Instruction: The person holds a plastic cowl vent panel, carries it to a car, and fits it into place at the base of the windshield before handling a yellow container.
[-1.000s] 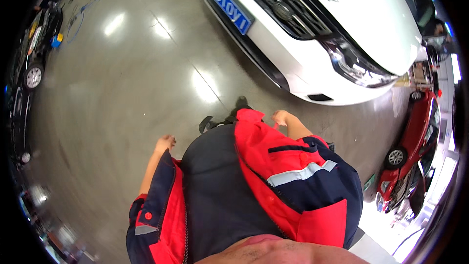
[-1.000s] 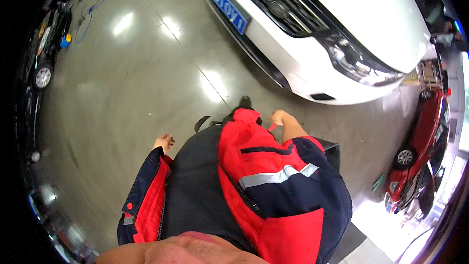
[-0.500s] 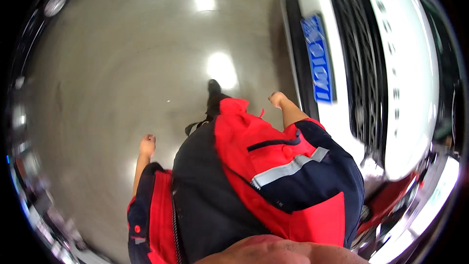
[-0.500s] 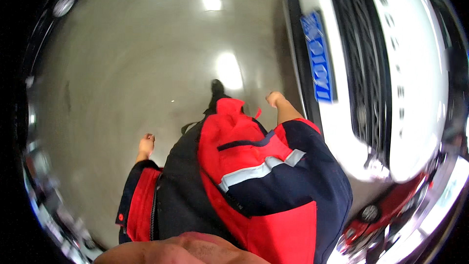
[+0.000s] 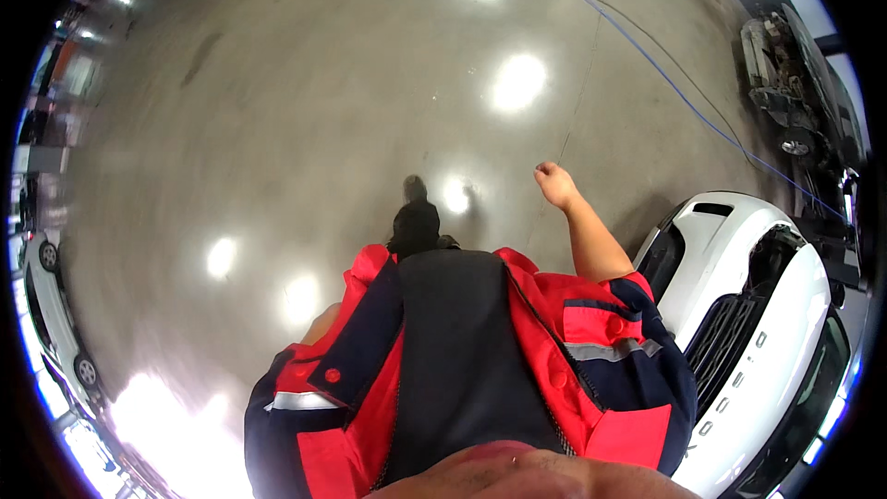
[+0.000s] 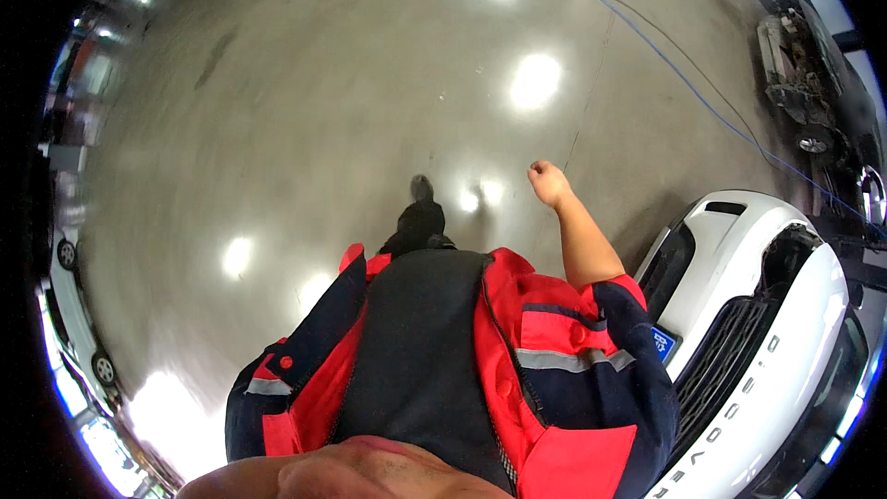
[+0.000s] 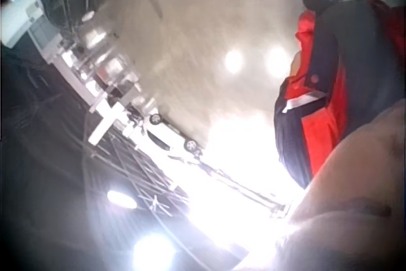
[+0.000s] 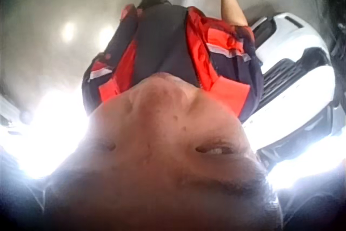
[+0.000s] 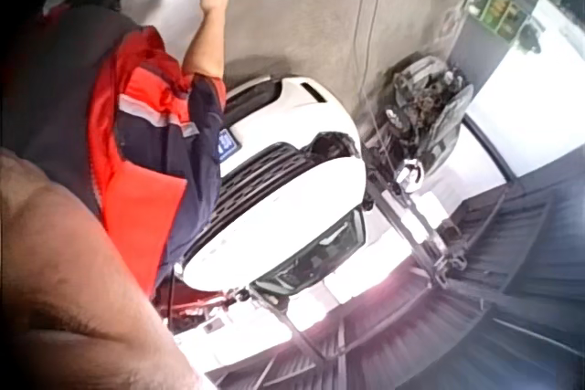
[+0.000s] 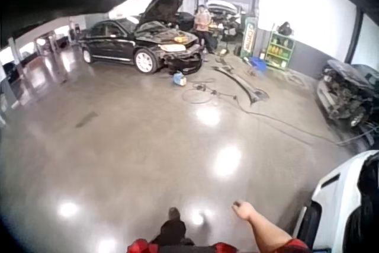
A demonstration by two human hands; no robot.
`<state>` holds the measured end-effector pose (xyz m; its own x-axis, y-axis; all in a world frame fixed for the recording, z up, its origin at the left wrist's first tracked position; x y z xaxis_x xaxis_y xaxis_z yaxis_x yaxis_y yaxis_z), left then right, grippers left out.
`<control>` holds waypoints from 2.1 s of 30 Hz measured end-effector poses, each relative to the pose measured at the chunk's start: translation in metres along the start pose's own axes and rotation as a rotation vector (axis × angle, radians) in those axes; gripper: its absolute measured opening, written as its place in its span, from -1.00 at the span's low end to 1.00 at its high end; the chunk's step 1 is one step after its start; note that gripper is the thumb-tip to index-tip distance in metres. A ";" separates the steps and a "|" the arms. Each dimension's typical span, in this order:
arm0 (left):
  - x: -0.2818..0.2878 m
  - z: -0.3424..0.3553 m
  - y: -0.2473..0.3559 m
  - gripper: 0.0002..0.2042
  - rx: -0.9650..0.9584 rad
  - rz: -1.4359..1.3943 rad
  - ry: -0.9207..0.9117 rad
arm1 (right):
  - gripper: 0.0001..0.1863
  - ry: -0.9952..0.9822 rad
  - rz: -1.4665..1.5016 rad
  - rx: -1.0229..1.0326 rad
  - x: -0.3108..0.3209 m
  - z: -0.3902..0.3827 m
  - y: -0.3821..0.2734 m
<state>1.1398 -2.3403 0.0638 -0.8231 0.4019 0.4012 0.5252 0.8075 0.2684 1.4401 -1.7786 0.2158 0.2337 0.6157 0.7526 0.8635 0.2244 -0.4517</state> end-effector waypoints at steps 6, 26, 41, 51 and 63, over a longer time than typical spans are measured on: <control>0.264 0.104 0.170 -0.64 -0.192 0.177 0.068 | -0.53 -0.305 -0.279 -0.071 -0.037 0.044 0.088; 0.598 0.326 0.476 -0.65 -0.045 0.347 -0.067 | -0.56 -0.119 -0.102 -0.230 0.260 0.479 0.048; 0.933 0.584 0.911 -0.67 -0.387 0.733 -0.001 | -0.63 -0.344 -0.214 -0.252 0.353 0.669 0.127; 1.063 0.699 1.279 -0.61 -0.484 0.337 0.348 | -0.60 -0.391 0.118 -0.667 0.412 0.764 0.241; 1.055 0.775 1.383 -0.60 -0.221 0.452 0.041 | -0.62 0.204 0.066 -0.497 0.899 1.110 0.356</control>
<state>0.8307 -0.4649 0.1796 -0.4958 0.6698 0.5527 0.8641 0.4439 0.2372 1.4612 -0.3072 0.1995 0.3341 0.4463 0.8302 0.9398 -0.2248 -0.2573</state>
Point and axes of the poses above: each hand's wrist, its own z-axis towards the middle knuckle, its own x-axis out of the back of the hand, y = z × x, the point moved 5 cm from there along z, towards the middle knuckle, and after that the axes turned 4 degrees about -z, right-handed, at the moved point
